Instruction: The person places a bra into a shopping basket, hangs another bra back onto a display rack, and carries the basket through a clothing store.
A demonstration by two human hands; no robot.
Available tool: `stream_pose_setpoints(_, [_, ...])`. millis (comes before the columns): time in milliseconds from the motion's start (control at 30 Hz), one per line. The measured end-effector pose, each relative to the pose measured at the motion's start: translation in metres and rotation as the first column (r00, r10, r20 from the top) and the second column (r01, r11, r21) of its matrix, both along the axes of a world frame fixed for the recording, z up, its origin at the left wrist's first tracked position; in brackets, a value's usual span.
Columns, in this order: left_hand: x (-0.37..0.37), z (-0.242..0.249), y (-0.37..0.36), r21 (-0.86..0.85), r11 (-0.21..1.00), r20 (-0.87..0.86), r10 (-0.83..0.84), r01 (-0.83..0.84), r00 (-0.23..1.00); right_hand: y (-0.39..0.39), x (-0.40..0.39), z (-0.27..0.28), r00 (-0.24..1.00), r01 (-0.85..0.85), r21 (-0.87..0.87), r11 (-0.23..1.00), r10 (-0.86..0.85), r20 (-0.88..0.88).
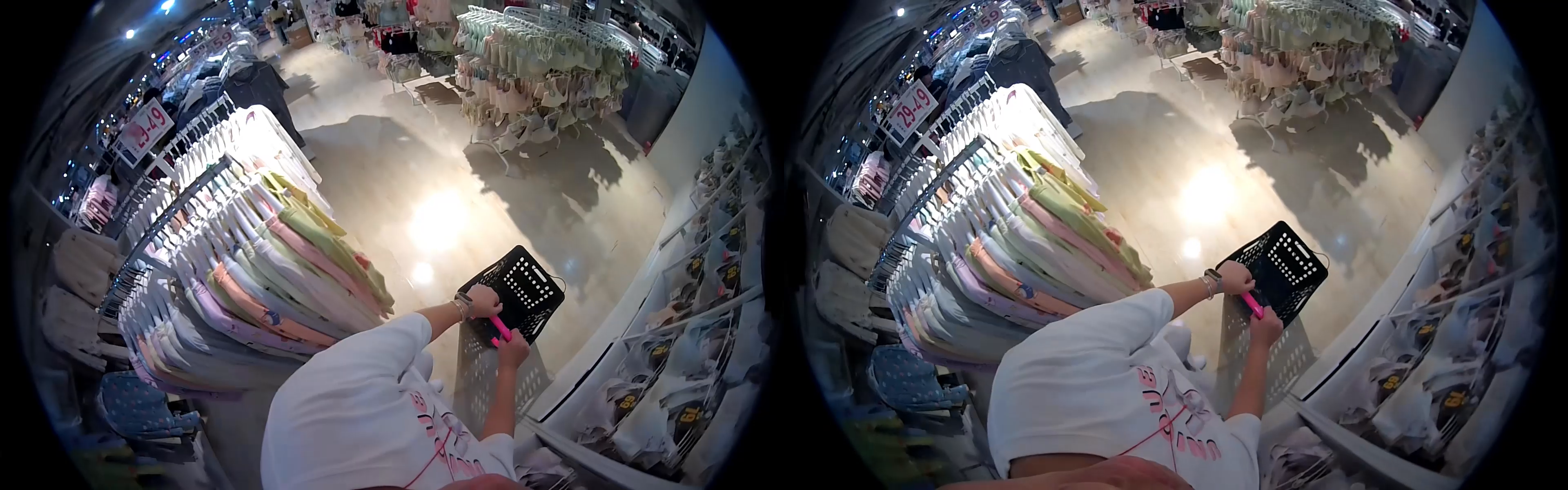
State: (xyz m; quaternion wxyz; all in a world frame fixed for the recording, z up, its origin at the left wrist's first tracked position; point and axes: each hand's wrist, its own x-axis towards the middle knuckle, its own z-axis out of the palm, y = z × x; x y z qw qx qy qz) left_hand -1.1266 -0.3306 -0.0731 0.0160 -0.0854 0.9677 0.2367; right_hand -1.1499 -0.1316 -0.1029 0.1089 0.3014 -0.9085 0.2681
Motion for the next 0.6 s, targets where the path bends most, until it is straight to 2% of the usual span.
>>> stream_pose_setpoints(100, [-0.044, 0.002, -0.008, 0.059, 0.998, -0.042, -0.003, 0.006, 0.999, -0.008, -0.049, -0.002, 1.000, 0.015, 0.006, 1.000, -0.015, -0.006])
stream_pose_setpoints(200, [-0.092, 0.000, -0.016, 0.006, 1.000, -0.070, 0.000, 0.000, 0.998, -0.016, -0.090, -0.003, 0.999, 0.032, 0.019, 0.999, -0.031, -0.019])
stream_pose_setpoints(267, [-0.125, 0.003, -0.026, 0.035, 0.999, -0.058, -0.018, 0.021, 0.998, -0.022, -0.125, 0.001, 1.000, 0.027, 0.014, 1.000, -0.027, 0.012])
stream_pose_setpoints(300, [-0.140, 0.007, -0.027, 0.041, 0.999, -0.060, -0.023, 0.026, 0.998, -0.025, -0.143, -0.003, 0.999, 0.047, 0.048, 0.998, -0.047, -0.002])
stream_pose_setpoints(400, [-0.190, 0.008, -0.039, 0.091, 0.995, -0.023, -0.037, 0.039, 0.999, -0.037, -0.194, -0.009, 0.996, 0.047, 0.013, 0.999, -0.046, -0.071])
stream_pose_setpoints(500, [-0.238, 0.011, -0.046, 0.088, 0.993, -0.017, -0.078, 0.080, 0.997, -0.045, -0.241, -0.004, 0.999, 0.035, -0.008, 0.999, -0.035, -0.002])
stream_pose_setpoints(600, [-0.294, 0.011, -0.059, 0.078, 0.992, 0.012, -0.096, 0.095, 0.995, -0.051, -0.298, -0.016, 0.994, 0.027, 0.024, 0.999, -0.025, -0.103])
